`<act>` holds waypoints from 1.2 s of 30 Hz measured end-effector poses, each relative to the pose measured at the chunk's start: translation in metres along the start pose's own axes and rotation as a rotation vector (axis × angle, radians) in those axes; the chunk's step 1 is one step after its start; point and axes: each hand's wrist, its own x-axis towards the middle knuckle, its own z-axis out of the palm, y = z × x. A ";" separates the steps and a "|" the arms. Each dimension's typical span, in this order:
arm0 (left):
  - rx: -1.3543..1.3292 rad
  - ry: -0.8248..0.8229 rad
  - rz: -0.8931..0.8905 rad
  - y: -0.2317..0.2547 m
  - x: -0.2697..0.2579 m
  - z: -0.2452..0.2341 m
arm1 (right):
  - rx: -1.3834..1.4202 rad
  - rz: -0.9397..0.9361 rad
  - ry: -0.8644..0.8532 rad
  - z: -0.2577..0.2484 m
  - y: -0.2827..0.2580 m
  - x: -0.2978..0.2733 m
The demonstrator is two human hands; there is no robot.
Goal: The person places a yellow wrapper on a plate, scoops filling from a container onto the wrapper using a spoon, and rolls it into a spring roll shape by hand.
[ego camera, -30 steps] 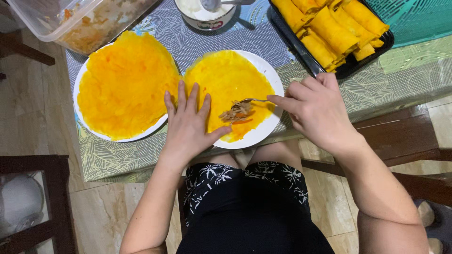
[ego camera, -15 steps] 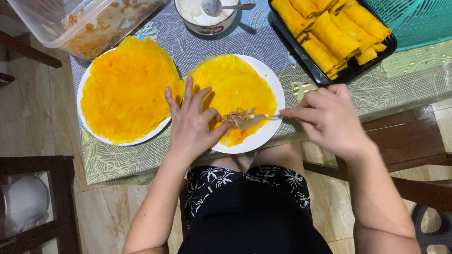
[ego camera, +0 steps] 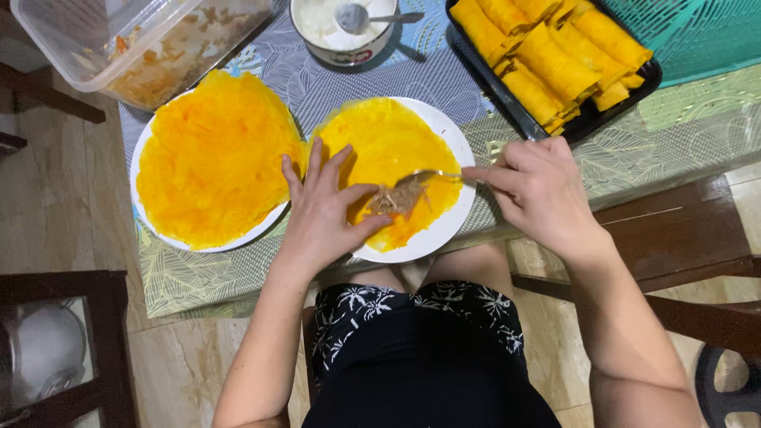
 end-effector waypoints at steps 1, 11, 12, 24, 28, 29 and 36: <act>-0.033 -0.004 -0.009 0.001 0.001 0.000 | -0.005 -0.001 0.003 0.000 0.001 0.000; -0.056 -0.010 0.036 0.014 -0.006 0.022 | 0.066 0.139 0.037 0.008 -0.004 -0.001; -0.032 -0.012 0.030 0.008 -0.008 0.018 | 0.121 0.166 0.059 0.009 -0.004 0.002; -0.149 0.212 -0.082 -0.038 -0.019 -0.019 | 0.455 -0.019 0.173 0.084 -0.008 0.190; -0.148 0.335 -0.120 -0.053 -0.030 -0.036 | 0.389 -0.190 0.329 0.137 -0.042 0.292; -0.139 0.345 -0.130 -0.053 -0.033 -0.039 | 0.313 -0.174 0.314 0.150 -0.052 0.311; -0.150 0.264 -0.092 -0.048 -0.042 -0.031 | 0.294 -0.406 0.180 0.194 -0.068 0.353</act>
